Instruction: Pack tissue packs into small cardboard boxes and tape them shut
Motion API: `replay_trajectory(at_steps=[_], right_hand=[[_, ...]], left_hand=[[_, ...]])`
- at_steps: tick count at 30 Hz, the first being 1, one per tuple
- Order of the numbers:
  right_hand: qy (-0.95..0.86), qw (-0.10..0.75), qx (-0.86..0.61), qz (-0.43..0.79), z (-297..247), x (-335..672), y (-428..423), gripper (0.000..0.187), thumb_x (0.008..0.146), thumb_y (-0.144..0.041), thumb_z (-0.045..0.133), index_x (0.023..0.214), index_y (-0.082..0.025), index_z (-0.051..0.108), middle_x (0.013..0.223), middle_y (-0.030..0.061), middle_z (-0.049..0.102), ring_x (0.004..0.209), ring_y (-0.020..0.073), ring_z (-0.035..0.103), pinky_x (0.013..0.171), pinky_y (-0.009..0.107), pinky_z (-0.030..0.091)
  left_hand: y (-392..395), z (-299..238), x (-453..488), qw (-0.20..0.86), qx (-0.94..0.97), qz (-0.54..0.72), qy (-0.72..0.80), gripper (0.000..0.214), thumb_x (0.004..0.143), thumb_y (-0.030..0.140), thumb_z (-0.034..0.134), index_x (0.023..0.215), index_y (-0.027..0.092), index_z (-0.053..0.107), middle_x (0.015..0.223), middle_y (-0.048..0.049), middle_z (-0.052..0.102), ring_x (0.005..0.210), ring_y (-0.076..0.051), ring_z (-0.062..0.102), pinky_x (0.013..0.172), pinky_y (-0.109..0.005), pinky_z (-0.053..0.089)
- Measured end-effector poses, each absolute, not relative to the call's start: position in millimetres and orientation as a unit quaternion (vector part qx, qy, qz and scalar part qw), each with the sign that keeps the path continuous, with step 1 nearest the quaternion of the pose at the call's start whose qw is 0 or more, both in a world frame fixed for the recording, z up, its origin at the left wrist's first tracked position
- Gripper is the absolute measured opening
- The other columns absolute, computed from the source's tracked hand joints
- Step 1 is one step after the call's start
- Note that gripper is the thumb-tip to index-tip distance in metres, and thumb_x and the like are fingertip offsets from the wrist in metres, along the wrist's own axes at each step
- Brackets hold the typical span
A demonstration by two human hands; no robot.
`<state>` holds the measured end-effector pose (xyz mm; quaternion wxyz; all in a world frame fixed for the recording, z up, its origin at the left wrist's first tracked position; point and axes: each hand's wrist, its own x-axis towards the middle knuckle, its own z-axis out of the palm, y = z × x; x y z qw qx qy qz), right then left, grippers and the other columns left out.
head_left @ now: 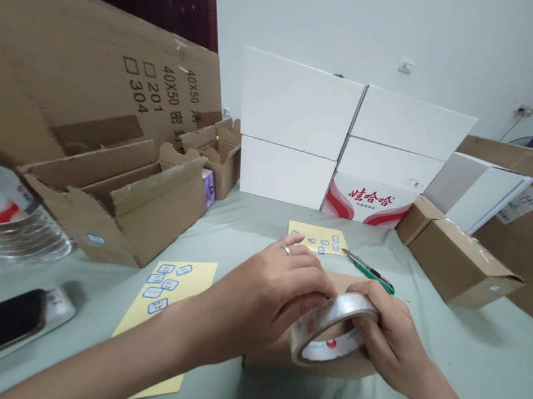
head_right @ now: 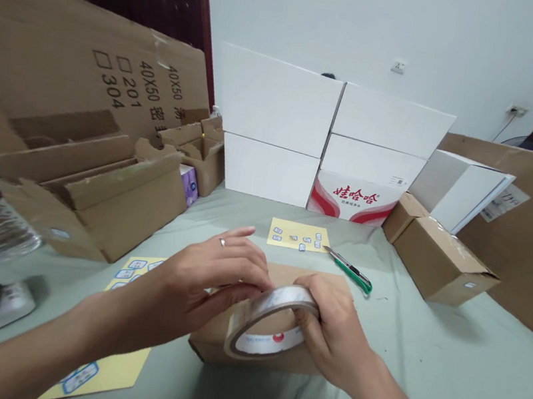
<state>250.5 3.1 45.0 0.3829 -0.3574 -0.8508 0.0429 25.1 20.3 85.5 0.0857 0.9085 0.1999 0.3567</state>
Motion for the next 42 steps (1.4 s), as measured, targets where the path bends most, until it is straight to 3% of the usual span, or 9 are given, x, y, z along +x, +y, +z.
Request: replay_trajectory(at_steps=[8, 17, 25, 32, 35, 38, 42], right_hand=[[-0.860, 0.372, -0.346, 0.037, 49, 249, 2, 0.014, 0.091, -0.013, 0.040, 0.090, -0.022, 0.051, 0.070, -0.0021, 0.062, 0.058, 0.0127, 0.057, 0.053, 0.024, 0.044], [-0.858, 0.347, -0.374, 0.058, 47, 248, 3, 0.015, 0.090, -0.013, 0.040, 0.094, -0.022, 0.052, 0.076, -0.0014, 0.065, 0.064, 0.0133, 0.060, 0.058, 0.025, 0.045], [-0.841, 0.317, -0.406, 0.165, 40, 252, 13, 0.014, 0.092, -0.016, 0.041, 0.092, -0.022, 0.055, 0.089, 0.0018, 0.065, 0.082, 0.0172, 0.061, 0.067, 0.027, 0.046], [-0.816, 0.331, -0.405, 0.245, 46, 252, 14, 0.015, 0.092, -0.020, 0.045, 0.086, -0.020, 0.058, 0.083, 0.0005, 0.063, 0.075, 0.0149, 0.058, 0.068, 0.027, 0.046], [-0.799, 0.356, -0.413, 0.254, 45, 254, 14, 0.014, 0.089, -0.022, 0.050, 0.098, -0.021, 0.061, 0.083, 0.0005, 0.064, 0.072, 0.0155, 0.059, 0.065, 0.027, 0.047], [-0.747, 0.404, -0.412, 0.331, 41, 258, 15, 0.026, 0.091, -0.030, 0.052, 0.114, -0.020, 0.058, 0.071, -0.0019, 0.060, 0.059, 0.0140, 0.056, 0.053, 0.025, 0.045], [-0.657, 0.437, -0.396, 0.469, 38, 259, 20, 0.026, 0.095, -0.040, 0.049, 0.095, -0.017, 0.061, 0.058, -0.0028, 0.054, 0.050, 0.0121, 0.052, 0.046, 0.022, 0.041]], left_hand=[[15, 103, 22, -0.063, 0.951, 0.240, 0.185, 0.024, 0.087, -0.001, 0.045, 0.082, 0.015, 0.063, 0.076, -0.0038, 0.066, 0.085, -0.018, 0.061, 0.108, -0.044, 0.038], [13, 98, 27, -0.111, 0.939, 0.281, 0.163, 0.019, 0.084, 0.006, 0.048, 0.071, 0.019, 0.054, 0.070, -0.0016, 0.063, 0.075, -0.017, 0.056, 0.101, -0.038, 0.043], [18, 82, 33, -0.012, 0.916, 0.368, 0.161, 0.017, 0.077, 0.004, 0.045, 0.070, 0.020, 0.050, 0.066, -0.0010, 0.059, 0.062, -0.014, 0.049, 0.077, -0.030, 0.049], [27, 79, 28, 0.178, 0.907, 0.337, 0.178, 0.007, 0.084, 0.012, 0.051, 0.081, 0.018, 0.054, 0.081, -0.0043, 0.066, 0.078, -0.016, 0.058, 0.076, -0.030, 0.048], [29, 74, 31, 0.158, 0.896, 0.381, 0.163, 0.012, 0.082, 0.008, 0.051, 0.077, 0.018, 0.051, 0.079, -0.0040, 0.064, 0.078, -0.015, 0.058, 0.075, -0.029, 0.049], [31, 68, 36, 0.122, 0.873, 0.445, 0.155, 0.016, 0.079, 0.003, 0.048, 0.076, 0.019, 0.049, 0.086, -0.0058, 0.064, 0.081, -0.015, 0.059, 0.074, -0.028, 0.051], [32, 64, 43, 0.128, 0.845, 0.490, 0.173, 0.017, 0.080, 0.003, 0.048, 0.075, 0.019, 0.048, 0.089, -0.0059, 0.063, 0.084, -0.013, 0.061, 0.074, -0.025, 0.051]])
